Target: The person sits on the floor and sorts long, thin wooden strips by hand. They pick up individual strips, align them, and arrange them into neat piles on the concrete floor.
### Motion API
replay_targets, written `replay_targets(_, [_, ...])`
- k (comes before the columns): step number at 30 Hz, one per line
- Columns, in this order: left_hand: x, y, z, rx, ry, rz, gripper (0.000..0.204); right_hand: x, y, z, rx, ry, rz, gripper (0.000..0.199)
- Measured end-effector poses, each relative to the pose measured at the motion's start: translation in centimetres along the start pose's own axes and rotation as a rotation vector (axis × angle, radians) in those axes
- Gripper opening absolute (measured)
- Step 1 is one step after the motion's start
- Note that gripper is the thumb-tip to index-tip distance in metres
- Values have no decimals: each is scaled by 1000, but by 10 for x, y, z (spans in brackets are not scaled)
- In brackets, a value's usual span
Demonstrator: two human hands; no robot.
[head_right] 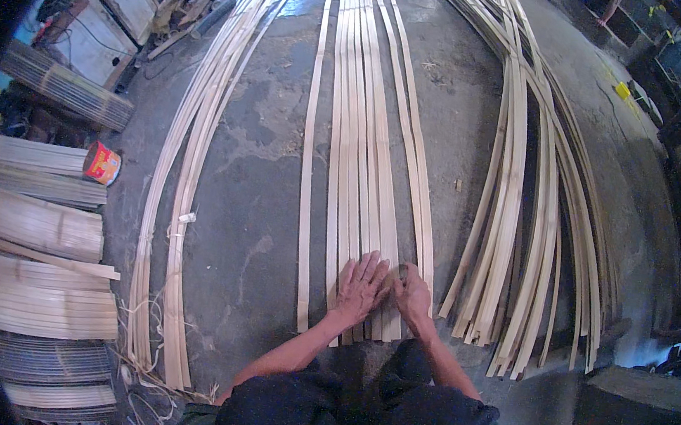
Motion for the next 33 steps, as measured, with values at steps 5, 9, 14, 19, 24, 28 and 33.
replay_targets(5, [-2, 1, 1, -5, 1, -20, 63, 4, 13, 10, -6, -53, 96, 33])
replay_targets(9, [1, 6, 2, -5, -24, -26, 63, 36, 39, 6, -61, 227, 144, 29])
replay_targets(14, [1, 2, 4, 23, -28, -85, 62, 49, 10, -10, -193, 177, 515, 35])
replay_targets(19, [6, 8, 6, -47, -8, -56, 63, 21, 19, -4, -57, 114, 414, 50])
replay_targets(24, [11, 11, 11, -55, -8, -96, 63, 5, 50, -3, -43, 208, 406, 50])
replay_targets(28, [14, 8, 7, -47, 0, -110, 63, 3, 32, -13, -242, 48, 341, 50])
replay_targets(33, [20, 14, 11, -57, 29, -98, 65, 6, 33, 1, 3, 143, 88, 52])
Point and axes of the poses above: each hand's wrist, its own z-axis towards the middle knuckle, its own x-axis out of the back of the hand, y = z × x, the point moved 10 cm from there along z, towards the middle knuckle
